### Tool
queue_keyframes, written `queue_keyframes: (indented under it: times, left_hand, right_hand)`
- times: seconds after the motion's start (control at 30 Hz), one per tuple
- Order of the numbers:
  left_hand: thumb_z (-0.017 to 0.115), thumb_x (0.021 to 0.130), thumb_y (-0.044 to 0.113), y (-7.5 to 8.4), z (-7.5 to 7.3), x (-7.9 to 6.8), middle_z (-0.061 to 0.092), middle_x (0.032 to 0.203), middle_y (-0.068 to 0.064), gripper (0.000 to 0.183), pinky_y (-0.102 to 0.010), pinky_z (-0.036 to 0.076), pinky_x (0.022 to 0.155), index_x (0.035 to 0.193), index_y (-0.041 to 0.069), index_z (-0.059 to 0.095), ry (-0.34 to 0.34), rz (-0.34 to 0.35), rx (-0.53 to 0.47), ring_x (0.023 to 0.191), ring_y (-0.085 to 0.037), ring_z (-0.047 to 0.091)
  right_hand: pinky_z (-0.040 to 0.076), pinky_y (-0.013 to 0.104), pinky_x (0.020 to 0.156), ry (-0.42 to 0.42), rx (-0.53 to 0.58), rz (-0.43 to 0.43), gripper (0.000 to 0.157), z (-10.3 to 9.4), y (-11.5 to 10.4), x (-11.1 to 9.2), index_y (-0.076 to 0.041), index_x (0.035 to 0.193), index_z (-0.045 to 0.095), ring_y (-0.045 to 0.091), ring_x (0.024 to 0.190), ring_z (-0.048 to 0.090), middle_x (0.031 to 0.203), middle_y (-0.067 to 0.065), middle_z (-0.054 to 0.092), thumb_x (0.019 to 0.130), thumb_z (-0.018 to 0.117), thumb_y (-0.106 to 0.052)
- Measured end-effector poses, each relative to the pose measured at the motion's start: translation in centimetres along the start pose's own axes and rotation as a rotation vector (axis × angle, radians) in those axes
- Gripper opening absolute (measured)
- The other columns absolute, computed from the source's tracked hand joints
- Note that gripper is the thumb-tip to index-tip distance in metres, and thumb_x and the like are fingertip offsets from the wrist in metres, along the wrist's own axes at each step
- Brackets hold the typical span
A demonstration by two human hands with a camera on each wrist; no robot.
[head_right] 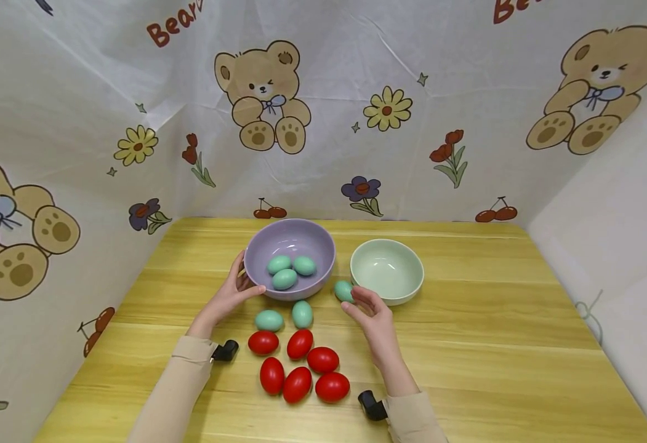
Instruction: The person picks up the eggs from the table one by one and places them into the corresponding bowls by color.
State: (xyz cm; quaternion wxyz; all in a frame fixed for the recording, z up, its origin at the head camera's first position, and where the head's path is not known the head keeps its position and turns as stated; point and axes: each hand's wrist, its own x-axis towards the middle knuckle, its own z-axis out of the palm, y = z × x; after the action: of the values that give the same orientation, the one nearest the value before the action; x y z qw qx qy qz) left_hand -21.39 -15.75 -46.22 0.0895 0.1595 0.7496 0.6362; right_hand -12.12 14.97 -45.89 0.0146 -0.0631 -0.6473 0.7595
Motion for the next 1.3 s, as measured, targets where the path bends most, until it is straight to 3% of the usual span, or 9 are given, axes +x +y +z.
queue_keyframes:
  times: [0.17,0.37,0.6,0.8,1.3]
  left_hand:
    - [0.071,0.082,0.009,0.1,0.0,-0.1,0.006,0.151,-0.021,0.099,-0.046,0.017,0.109,0.149,0.010,-0.001,0.000,0.005,-0.006,0.135,-0.038,0.015]
    - [0.071,0.082,0.009,0.0,0.0,-0.1,0.006,0.151,-0.021,0.099,-0.046,0.017,0.109,0.149,0.009,-0.001,0.000,0.004,-0.006,0.135,-0.038,0.014]
    - [0.071,0.082,0.009,-0.2,0.0,-0.1,0.006,0.151,-0.021,0.098,-0.046,0.016,0.109,0.149,0.009,-0.002,0.004,0.005,-0.012,0.135,-0.038,0.014]
    - [0.071,0.082,0.009,0.0,0.0,0.0,0.006,0.151,-0.021,0.099,-0.045,0.016,0.109,0.149,0.009,-0.002,0.005,0.004,-0.014,0.135,-0.037,0.014]
    - [0.071,0.082,0.009,0.1,0.0,-0.1,0.006,0.151,-0.021,0.099,-0.045,0.016,0.110,0.149,0.009,-0.003,0.003,-0.009,-0.016,0.136,-0.036,0.014]
  right_hand:
    - [0.042,0.013,0.085,0.026,-0.117,0.054,0.054,-0.4,0.4,-0.1,0.005,0.131,0.044,0.029,0.120,0.044,0.130,0.022,0.046,0.085,0.068,-0.011]
    - [0.042,0.017,0.088,0.065,-0.141,0.114,0.059,-0.5,1.2,-0.1,0.006,0.133,0.041,0.030,0.120,0.043,0.132,0.023,0.045,0.085,0.069,-0.015]
    - [0.038,0.040,0.099,0.030,-0.256,0.042,0.058,-0.3,2.1,-0.1,0.004,0.130,0.045,0.034,0.122,0.041,0.132,0.023,0.044,0.083,0.071,-0.015]
    - [0.037,0.042,0.100,-0.022,-0.294,0.023,0.064,0.0,2.1,-0.1,0.004,0.134,0.040,0.035,0.126,0.037,0.136,0.023,0.040,0.083,0.071,-0.019]
    - [0.032,0.043,0.104,-0.035,-0.323,0.032,0.068,0.0,2.0,0.2,0.006,0.137,0.034,0.039,0.127,0.033,0.139,0.026,0.035,0.084,0.070,-0.018]
